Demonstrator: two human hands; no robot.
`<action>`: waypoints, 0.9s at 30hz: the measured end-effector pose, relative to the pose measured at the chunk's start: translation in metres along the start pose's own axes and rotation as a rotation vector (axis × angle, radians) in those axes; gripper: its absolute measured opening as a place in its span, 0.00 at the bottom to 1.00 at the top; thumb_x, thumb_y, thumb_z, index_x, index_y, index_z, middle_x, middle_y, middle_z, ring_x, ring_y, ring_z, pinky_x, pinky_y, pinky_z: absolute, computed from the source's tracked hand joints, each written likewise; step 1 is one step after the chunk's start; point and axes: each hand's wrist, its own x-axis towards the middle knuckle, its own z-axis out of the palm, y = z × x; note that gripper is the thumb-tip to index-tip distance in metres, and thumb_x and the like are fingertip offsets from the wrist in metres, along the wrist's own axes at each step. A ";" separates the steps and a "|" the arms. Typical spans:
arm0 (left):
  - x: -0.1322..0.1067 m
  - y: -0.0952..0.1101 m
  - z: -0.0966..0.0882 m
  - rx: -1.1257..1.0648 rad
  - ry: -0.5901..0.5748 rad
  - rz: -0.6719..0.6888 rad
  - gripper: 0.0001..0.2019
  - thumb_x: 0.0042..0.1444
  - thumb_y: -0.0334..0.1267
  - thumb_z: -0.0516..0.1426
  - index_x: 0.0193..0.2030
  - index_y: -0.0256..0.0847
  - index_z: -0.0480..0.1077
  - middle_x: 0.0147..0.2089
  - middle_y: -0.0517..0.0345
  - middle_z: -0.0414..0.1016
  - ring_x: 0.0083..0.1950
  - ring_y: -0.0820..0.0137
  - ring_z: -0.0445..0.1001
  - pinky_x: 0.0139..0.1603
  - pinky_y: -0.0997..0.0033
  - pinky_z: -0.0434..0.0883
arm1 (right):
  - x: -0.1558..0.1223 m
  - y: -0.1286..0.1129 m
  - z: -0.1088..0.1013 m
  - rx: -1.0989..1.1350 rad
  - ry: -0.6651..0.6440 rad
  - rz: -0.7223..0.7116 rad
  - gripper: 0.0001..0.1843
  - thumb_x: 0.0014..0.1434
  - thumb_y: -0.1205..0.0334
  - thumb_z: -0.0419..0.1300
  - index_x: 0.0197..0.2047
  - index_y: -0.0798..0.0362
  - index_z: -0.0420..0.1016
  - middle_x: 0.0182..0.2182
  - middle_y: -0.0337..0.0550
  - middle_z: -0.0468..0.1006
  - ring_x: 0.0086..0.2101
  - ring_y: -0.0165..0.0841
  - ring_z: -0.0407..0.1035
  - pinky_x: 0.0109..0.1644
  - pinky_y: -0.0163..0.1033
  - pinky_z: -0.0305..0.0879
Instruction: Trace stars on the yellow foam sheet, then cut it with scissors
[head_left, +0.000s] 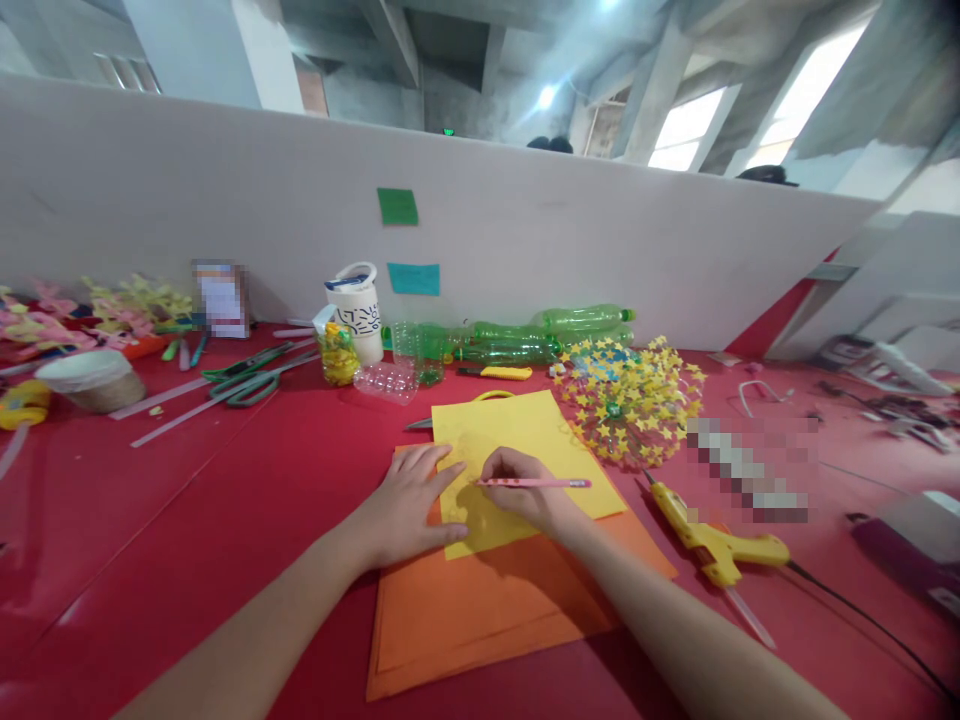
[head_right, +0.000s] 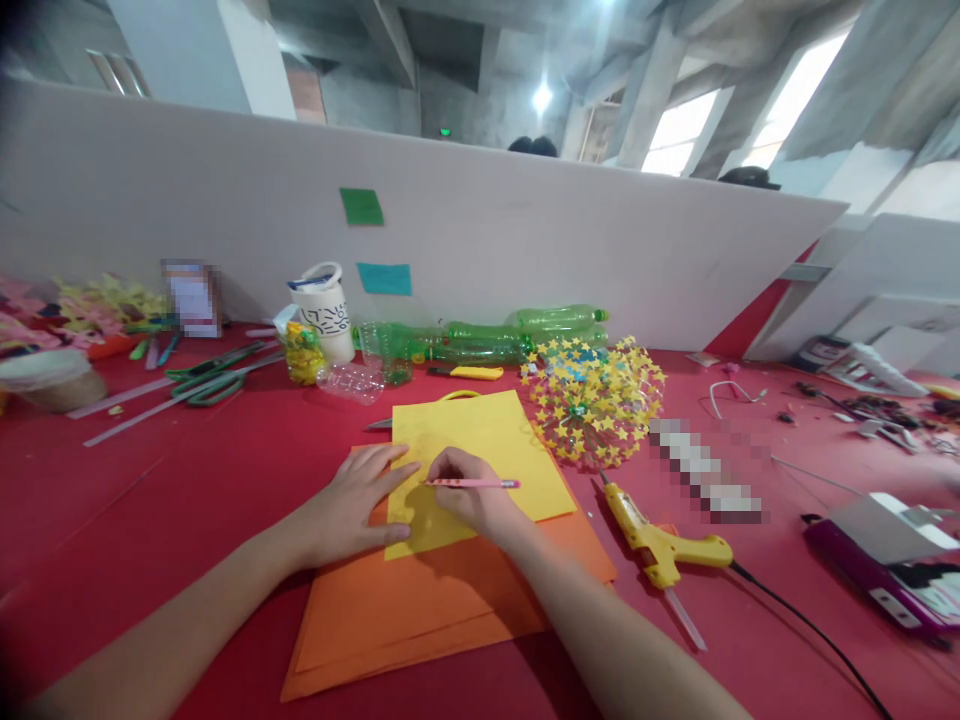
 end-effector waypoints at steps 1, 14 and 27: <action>0.000 0.000 0.000 0.003 0.002 0.001 0.35 0.51 0.64 0.48 0.62 0.48 0.54 0.64 0.48 0.49 0.62 0.52 0.47 0.58 0.50 0.49 | 0.000 0.001 0.002 0.009 -0.004 0.024 0.03 0.46 0.69 0.55 0.28 0.54 0.64 0.20 0.34 0.65 0.20 0.24 0.56 0.22 0.29 0.49; -0.001 0.000 0.001 0.002 -0.008 0.005 0.34 0.52 0.64 0.47 0.63 0.50 0.52 0.64 0.48 0.48 0.62 0.51 0.47 0.58 0.49 0.48 | -0.002 0.019 0.007 0.027 0.017 0.040 0.04 0.48 0.68 0.53 0.26 0.53 0.60 0.17 0.31 0.63 0.18 0.23 0.55 0.20 0.28 0.50; -0.002 0.001 -0.001 -0.014 -0.029 -0.009 0.37 0.50 0.65 0.49 0.63 0.50 0.51 0.64 0.48 0.47 0.63 0.50 0.45 0.58 0.49 0.48 | -0.003 0.015 0.007 0.048 -0.021 0.082 0.04 0.49 0.65 0.56 0.26 0.53 0.61 0.17 0.33 0.64 0.18 0.24 0.56 0.21 0.29 0.51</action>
